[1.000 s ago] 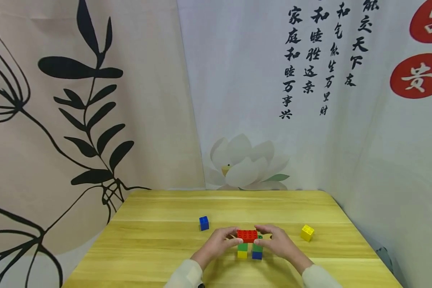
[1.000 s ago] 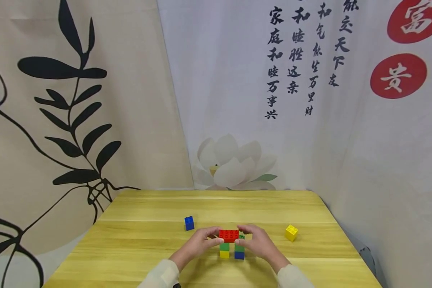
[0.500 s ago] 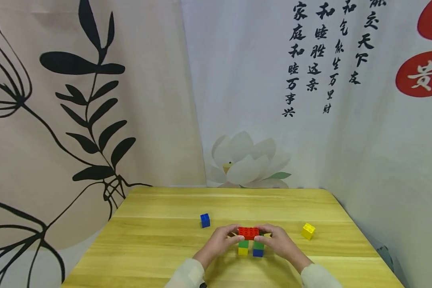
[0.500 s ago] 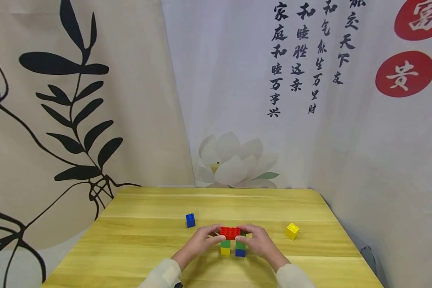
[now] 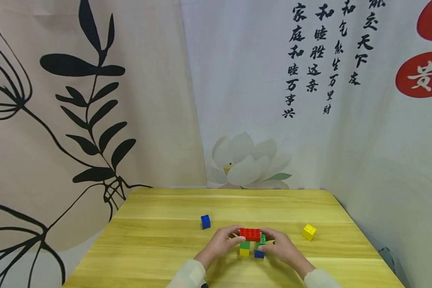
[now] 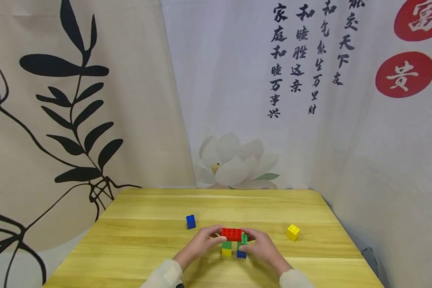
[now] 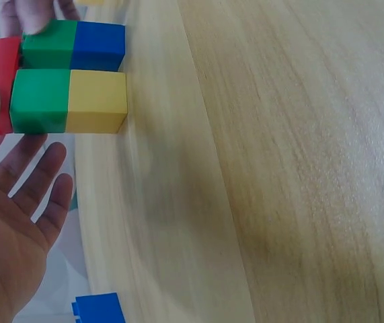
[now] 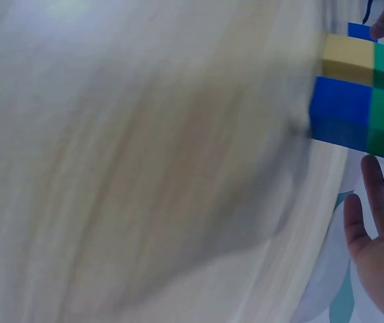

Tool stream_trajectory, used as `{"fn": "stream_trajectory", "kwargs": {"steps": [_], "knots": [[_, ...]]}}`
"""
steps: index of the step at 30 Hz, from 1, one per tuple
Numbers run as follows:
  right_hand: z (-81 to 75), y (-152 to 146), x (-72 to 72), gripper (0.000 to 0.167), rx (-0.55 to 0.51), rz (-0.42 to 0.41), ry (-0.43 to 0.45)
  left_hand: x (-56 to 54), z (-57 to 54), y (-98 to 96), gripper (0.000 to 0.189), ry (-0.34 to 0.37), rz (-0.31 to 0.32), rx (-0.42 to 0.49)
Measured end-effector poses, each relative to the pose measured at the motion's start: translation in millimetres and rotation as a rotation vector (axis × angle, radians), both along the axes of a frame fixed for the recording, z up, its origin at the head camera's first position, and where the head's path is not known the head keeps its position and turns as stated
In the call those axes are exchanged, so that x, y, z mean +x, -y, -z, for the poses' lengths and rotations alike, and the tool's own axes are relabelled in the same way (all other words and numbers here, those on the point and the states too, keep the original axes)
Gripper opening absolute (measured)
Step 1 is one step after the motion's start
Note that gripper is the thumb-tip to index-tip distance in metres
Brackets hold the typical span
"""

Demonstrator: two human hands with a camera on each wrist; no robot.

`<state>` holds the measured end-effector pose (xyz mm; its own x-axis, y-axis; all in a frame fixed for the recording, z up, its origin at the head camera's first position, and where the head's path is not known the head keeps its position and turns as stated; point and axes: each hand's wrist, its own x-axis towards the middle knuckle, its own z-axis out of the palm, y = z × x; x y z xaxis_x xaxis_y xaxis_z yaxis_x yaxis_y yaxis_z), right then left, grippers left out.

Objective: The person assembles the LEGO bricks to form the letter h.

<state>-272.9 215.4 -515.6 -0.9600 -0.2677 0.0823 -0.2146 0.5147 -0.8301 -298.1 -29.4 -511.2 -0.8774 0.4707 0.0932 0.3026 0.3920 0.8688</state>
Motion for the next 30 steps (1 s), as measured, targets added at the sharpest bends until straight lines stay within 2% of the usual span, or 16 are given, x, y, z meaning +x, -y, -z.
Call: {"fn": "stream_trajectory", "kwargs": {"steps": [14,19,26,30], "knots": [[-4.1,-2,2.9,0.057,0.041,-0.023,-0.017,-2.5,1.4,0.8,0.036,-0.007,0.016,-0.018],[-7.8,1,5.0,0.059,0.018,0.006,-0.017,-1.4,2.6,1.3,0.037,0.005,0.017,-0.019],[-12.0,3,1.3,0.043,0.024,0.009,-0.074,-3.0,2.7,1.9,0.038,-0.014,0.023,-0.023],[-13.4,2,1.0,0.042,0.029,0.001,-0.080,-4.2,1.5,2.1,0.040,-0.019,0.024,-0.024]]}}
